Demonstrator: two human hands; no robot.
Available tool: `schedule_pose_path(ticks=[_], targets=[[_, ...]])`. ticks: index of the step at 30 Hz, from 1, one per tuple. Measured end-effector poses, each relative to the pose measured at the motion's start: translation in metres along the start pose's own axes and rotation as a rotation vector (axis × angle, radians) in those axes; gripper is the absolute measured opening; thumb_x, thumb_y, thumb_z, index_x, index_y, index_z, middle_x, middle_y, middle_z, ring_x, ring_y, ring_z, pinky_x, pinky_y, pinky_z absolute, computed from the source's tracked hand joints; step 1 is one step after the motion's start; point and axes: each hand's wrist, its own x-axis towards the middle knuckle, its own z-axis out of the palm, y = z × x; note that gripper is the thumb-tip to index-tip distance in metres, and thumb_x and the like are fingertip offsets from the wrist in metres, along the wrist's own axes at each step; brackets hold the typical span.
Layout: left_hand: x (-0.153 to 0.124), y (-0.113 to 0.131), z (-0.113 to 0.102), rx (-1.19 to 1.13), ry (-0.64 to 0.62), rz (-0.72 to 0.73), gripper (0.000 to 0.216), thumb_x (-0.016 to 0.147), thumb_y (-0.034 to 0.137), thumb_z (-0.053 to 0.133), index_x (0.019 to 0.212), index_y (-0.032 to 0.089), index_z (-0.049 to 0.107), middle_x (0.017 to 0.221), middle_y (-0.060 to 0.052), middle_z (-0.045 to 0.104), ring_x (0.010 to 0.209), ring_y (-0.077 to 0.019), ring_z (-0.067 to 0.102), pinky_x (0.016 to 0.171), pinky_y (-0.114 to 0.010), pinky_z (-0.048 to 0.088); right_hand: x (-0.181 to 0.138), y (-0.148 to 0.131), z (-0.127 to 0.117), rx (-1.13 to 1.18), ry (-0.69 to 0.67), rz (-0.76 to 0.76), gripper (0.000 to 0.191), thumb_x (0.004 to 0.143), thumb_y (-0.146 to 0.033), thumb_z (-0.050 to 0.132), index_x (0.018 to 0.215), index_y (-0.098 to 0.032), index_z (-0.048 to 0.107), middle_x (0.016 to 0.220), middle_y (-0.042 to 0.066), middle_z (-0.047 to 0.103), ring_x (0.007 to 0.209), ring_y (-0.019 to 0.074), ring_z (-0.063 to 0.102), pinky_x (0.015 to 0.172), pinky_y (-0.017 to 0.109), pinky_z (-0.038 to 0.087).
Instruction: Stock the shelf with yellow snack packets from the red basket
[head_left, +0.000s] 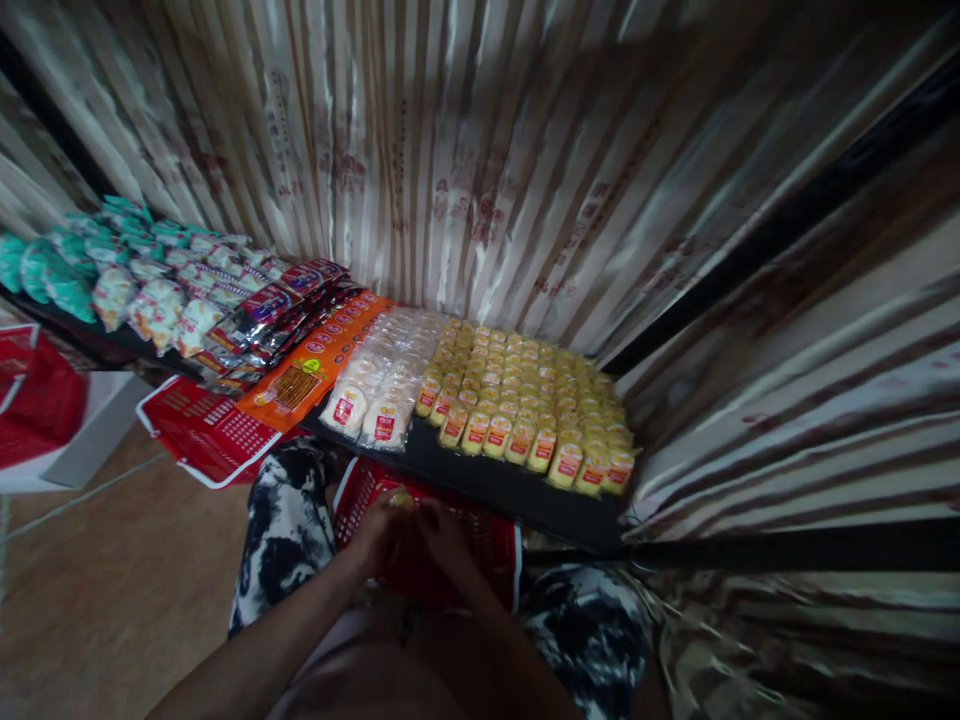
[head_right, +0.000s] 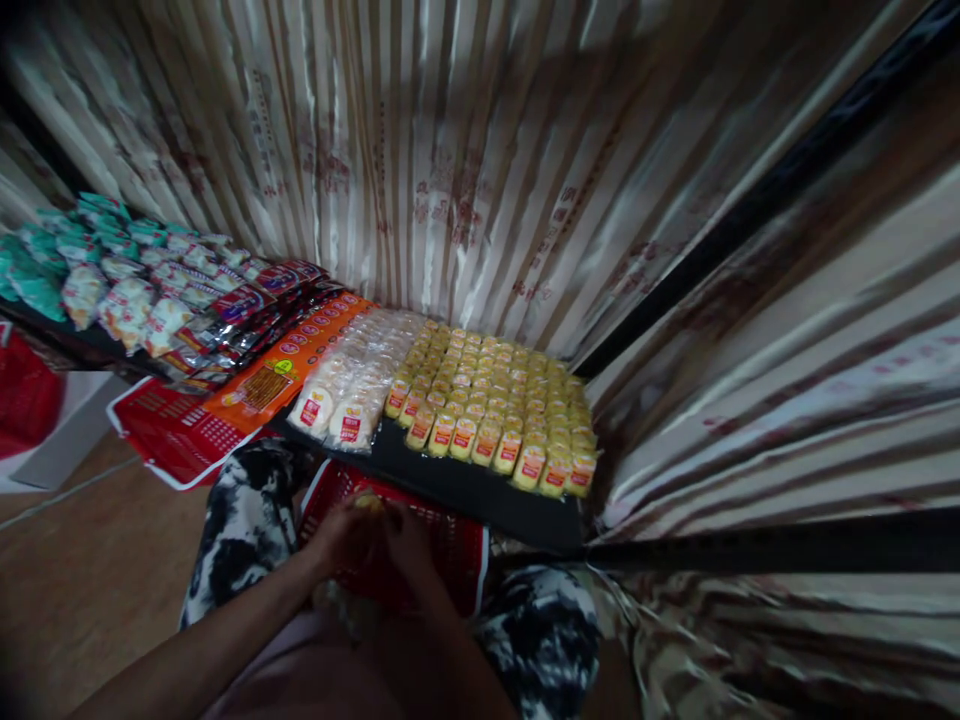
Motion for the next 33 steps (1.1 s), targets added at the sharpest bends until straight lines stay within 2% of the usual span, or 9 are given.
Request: schedule_pose_path(ticks=[4, 8, 14, 16, 19, 22, 24, 29, 33], targets=[[-0.019, 0.03, -0.001, -0.07, 0.036, -0.053, 0.043, 0.057, 0.016, 0.061, 0.099, 0.016, 0.054, 0.072, -0.001, 0.062, 0.068, -0.0138, 0.061, 0.061, -0.023, 0.046, -0.007, -0.021, -0.013, 0.128, -0.076, -0.062, 0.023, 0.077, -0.027, 0.049, 0.096, -0.02, 0.061, 0.099, 0.005, 0.067, 0.092, 0.0171, 0.063, 0.083, 0.032, 0.048], [-0.033, 0.05, 0.006, -0.082, 0.055, -0.003, 0.048, 0.055, 0.017, 0.065, 0.101, 0.016, 0.051, 0.081, -0.002, 0.063, 0.07, -0.0125, 0.06, 0.059, -0.021, 0.045, -0.015, -0.041, -0.026, 0.282, -0.127, -0.096, 0.024, 0.075, -0.026, 0.052, 0.097, -0.02, 0.061, 0.097, 0.005, 0.068, 0.089, 0.0182, 0.064, 0.082, 0.034, 0.049], [-0.042, 0.061, 0.02, 0.092, 0.088, 0.131, 0.036, 0.055, 0.03, 0.068, 0.084, 0.017, 0.051, 0.068, 0.001, 0.06, 0.059, -0.0114, 0.056, 0.054, -0.022, 0.043, -0.025, -0.063, -0.032, 0.376, -0.078, -0.121, 0.021, 0.077, -0.032, 0.053, 0.094, -0.021, 0.061, 0.095, 0.004, 0.068, 0.087, 0.0194, 0.064, 0.08, 0.036, 0.051], [-0.041, 0.067, 0.026, 0.188, 0.134, 0.219, 0.033, 0.057, 0.027, 0.066, 0.085, 0.017, 0.052, 0.069, 0.001, 0.06, 0.061, -0.0122, 0.057, 0.057, -0.022, 0.045, -0.023, -0.067, -0.031, 0.398, -0.066, -0.111, 0.021, 0.078, -0.031, 0.051, 0.095, -0.021, 0.058, 0.095, 0.005, 0.067, 0.085, 0.0186, 0.064, 0.079, 0.035, 0.051], [-0.031, 0.077, 0.037, 0.312, 0.203, 0.368, 0.037, 0.061, 0.021, 0.062, 0.097, 0.016, 0.054, 0.08, -0.002, 0.062, 0.071, -0.0142, 0.059, 0.066, -0.024, 0.047, -0.013, -0.071, -0.029, 0.416, 0.051, -0.101, 0.022, 0.076, -0.03, 0.052, 0.095, -0.02, 0.055, 0.094, 0.006, 0.066, 0.084, 0.0178, 0.063, 0.075, 0.032, 0.052], [-0.016, 0.088, 0.048, 0.398, 0.205, 0.443, 0.043, 0.066, 0.019, 0.059, 0.109, 0.015, 0.05, 0.086, -0.004, 0.061, 0.076, -0.0148, 0.059, 0.07, -0.026, 0.048, 0.002, -0.075, -0.03, 0.378, 0.202, -0.113, 0.023, 0.075, -0.032, 0.053, 0.094, -0.019, 0.052, 0.091, 0.007, 0.065, 0.085, 0.0172, 0.062, 0.075, 0.03, 0.052], [-0.005, 0.096, 0.055, 0.489, 0.209, 0.495, 0.041, 0.069, 0.018, 0.057, 0.109, 0.014, 0.051, 0.088, -0.005, 0.061, 0.077, -0.0153, 0.058, 0.071, -0.027, 0.047, 0.012, -0.078, -0.034, 0.32, 0.249, -0.132, 0.024, 0.077, -0.035, 0.051, 0.094, -0.018, 0.051, 0.093, 0.008, 0.063, 0.086, 0.0173, 0.061, 0.076, 0.03, 0.051], [0.015, 0.119, 0.07, 0.771, 0.252, 0.736, 0.039, 0.074, 0.015, 0.053, 0.113, 0.017, 0.052, 0.105, -0.008, 0.059, 0.095, -0.0196, 0.055, 0.084, -0.032, 0.044, 0.032, -0.079, -0.048, 0.022, 0.402, -0.188, 0.034, 0.083, -0.035, 0.039, 0.106, -0.014, 0.054, 0.105, 0.012, 0.058, 0.09, 0.0184, 0.058, 0.077, 0.032, 0.049], [0.026, 0.129, 0.08, 0.929, 0.298, 0.844, 0.041, 0.077, 0.011, 0.046, 0.118, 0.014, 0.048, 0.114, -0.011, 0.055, 0.11, -0.0218, 0.048, 0.095, -0.036, 0.038, 0.042, -0.068, -0.052, -0.121, 0.419, -0.285, 0.039, 0.086, -0.027, 0.032, 0.115, -0.013, 0.054, 0.102, 0.012, 0.059, 0.092, 0.0175, 0.057, 0.085, 0.033, 0.046]])
